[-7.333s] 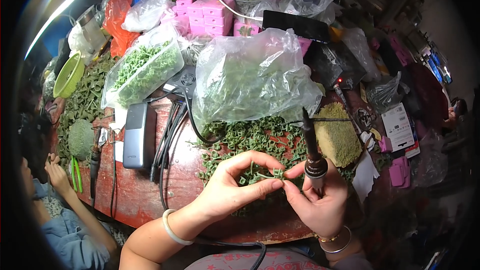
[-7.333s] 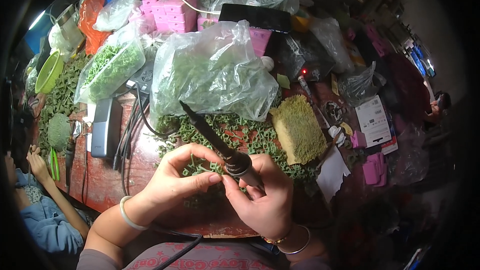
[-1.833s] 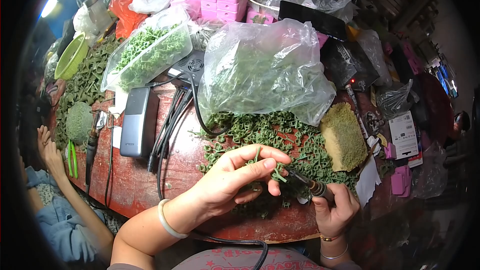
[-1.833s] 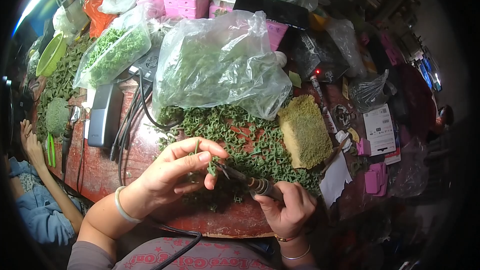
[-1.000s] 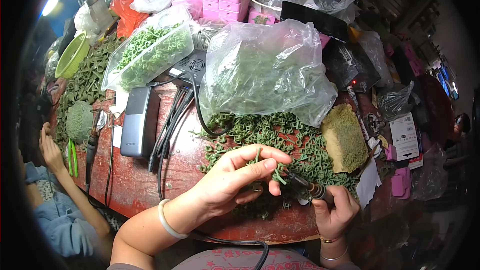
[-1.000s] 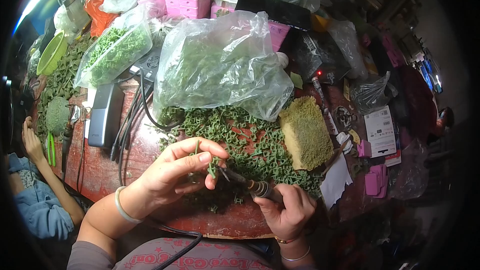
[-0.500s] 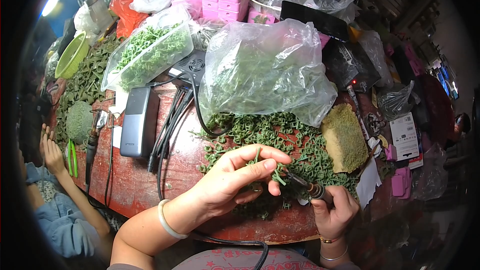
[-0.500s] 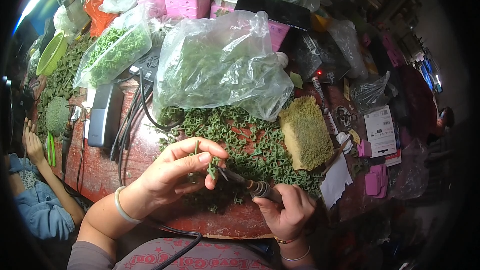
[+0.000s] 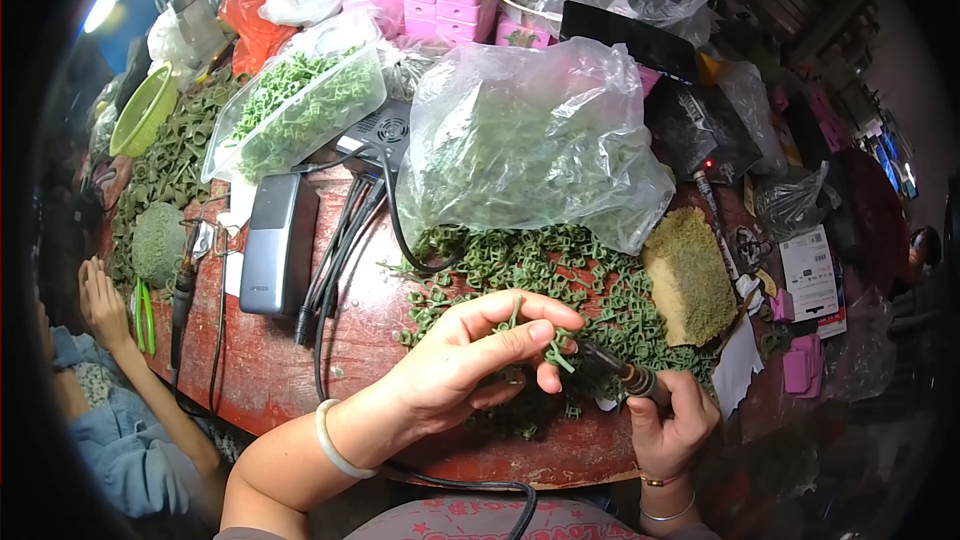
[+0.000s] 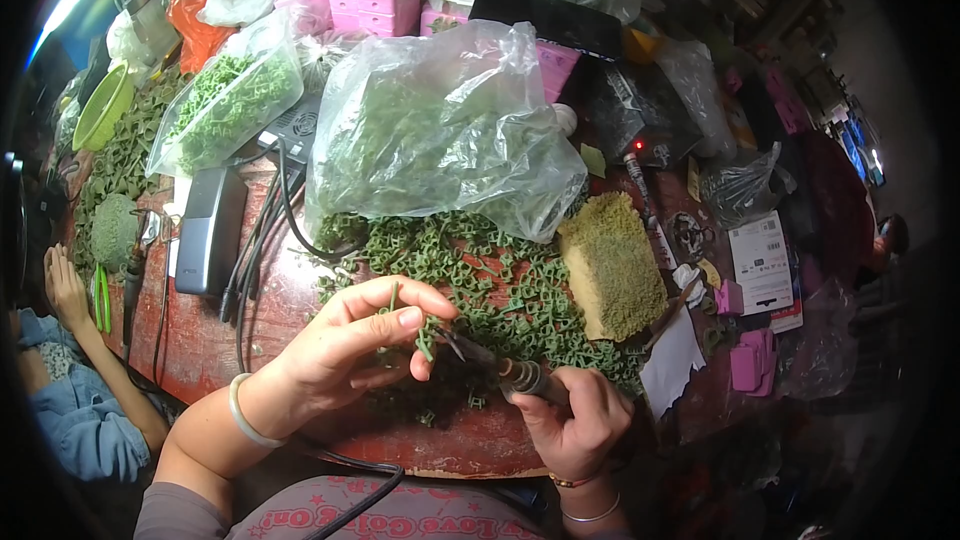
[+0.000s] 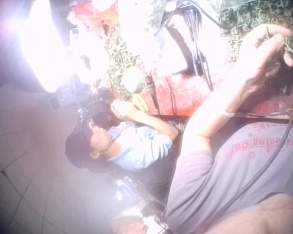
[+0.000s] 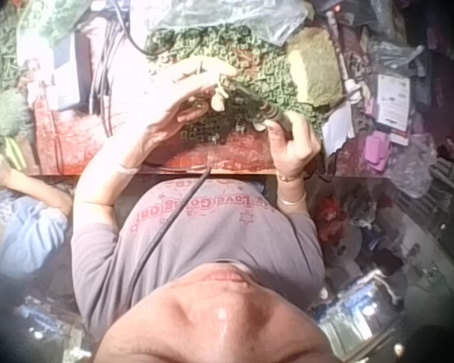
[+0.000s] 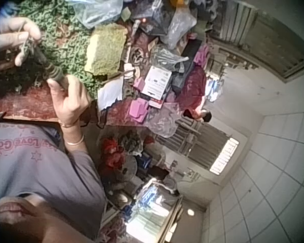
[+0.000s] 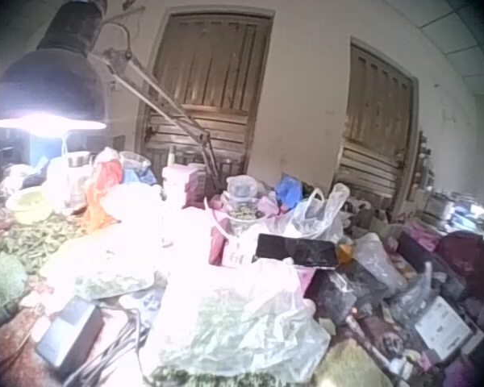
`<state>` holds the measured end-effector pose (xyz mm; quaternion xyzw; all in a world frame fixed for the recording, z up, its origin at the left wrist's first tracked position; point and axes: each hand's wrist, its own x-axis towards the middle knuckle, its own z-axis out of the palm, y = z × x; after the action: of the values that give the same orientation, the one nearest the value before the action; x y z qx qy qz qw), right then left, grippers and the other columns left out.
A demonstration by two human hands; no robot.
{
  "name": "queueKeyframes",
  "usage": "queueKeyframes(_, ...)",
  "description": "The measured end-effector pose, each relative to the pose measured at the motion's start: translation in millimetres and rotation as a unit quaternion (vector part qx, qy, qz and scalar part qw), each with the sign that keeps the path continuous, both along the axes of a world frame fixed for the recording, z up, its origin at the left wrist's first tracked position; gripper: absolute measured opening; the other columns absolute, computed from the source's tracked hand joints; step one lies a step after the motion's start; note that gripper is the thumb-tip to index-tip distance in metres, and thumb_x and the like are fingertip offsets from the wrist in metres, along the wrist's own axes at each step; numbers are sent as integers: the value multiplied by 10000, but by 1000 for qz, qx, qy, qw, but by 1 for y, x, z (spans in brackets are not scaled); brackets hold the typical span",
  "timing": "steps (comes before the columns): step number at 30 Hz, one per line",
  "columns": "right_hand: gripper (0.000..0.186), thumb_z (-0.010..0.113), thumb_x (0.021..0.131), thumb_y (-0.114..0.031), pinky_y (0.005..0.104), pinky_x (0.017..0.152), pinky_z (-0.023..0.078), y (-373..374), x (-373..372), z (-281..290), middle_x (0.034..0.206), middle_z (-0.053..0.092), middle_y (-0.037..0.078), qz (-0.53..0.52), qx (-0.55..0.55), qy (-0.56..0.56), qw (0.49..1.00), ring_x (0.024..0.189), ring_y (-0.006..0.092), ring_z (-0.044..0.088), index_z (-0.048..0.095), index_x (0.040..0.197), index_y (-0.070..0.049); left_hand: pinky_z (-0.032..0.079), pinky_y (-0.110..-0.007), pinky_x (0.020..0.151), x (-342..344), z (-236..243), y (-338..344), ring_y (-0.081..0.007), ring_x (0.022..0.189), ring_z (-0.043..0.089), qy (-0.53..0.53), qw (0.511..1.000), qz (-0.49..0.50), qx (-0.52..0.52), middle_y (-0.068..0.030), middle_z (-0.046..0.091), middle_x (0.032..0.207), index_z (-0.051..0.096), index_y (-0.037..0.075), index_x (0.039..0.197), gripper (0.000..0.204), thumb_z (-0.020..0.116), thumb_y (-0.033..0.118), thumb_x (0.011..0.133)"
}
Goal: Soldering small green plastic leaf segments together using a handheld soldering tool.
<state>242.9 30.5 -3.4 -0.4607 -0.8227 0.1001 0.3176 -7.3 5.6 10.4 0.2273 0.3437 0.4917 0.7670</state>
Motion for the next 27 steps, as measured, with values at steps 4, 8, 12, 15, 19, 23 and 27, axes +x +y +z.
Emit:
queueKeyframes(4,483,668,852,-512,356,489,416,0,5,5,626,522,70,-56,81,34,995,530,250,543,585,801,-39,252,-165,420,1,-3,-1,0,492,410,0,1000,14,3,-21,654,782,595,97,1199,269,588,226,964)
queueKeyframes(8,332,700,876,-302,365,495,403,19,37,16,643,540,116,-170,94,-7,981,543,280,540,571,812,-3,335,-170,457,-4,-1,-3,-78,704,611,-55,998,1,-2,-89,637,969,579,37,1181,278,633,116,919)
queueKeyframes(12,270,737,842,-222,377,503,411,28,57,15,677,572,157,-232,59,-132,962,554,305,545,578,835,-4,465,-220,646,0,-2,-4,-127,829,634,-2,1000,18,3,-88,615,1054,579,40,1142,281,669,58,877)
queueKeyframes(15,291,741,839,-234,360,512,417,18,45,17,669,571,148,-202,63,-33,977,557,299,549,574,835,3,504,-260,743,7,-4,-2,-153,842,636,12,998,32,44,-91,607,1057,577,40,1111,250,664,42,876)
queueKeyframes(19,391,753,823,-374,316,489,400,2,5,21,597,531,48,-95,8,55,994,503,192,516,588,792,-20,521,-279,755,7,-10,-3,-167,884,628,2,994,54,95,-113,603,1086,566,41,1085,212,635,14,886)
queueKeyframes(23,452,701,834,-490,304,429,342,-1,-8,25,548,440,19,-20,14,47,999,439,167,447,580,781,-57,522,-282,761,2,-5,-4,-165,902,625,45,993,40,103,-129,611,1101,558,46,1077,215,625,-12,881)
queueKeyframes(27,513,665,836,-545,323,433,342,-1,2,11,545,429,33,-19,28,50,998,439,189,443,568,778,-44,509,-276,751,5,-5,-4,-164,862,633,43,993,56,92,-121,620,1070,550,47,1076,218,625,-15,882)
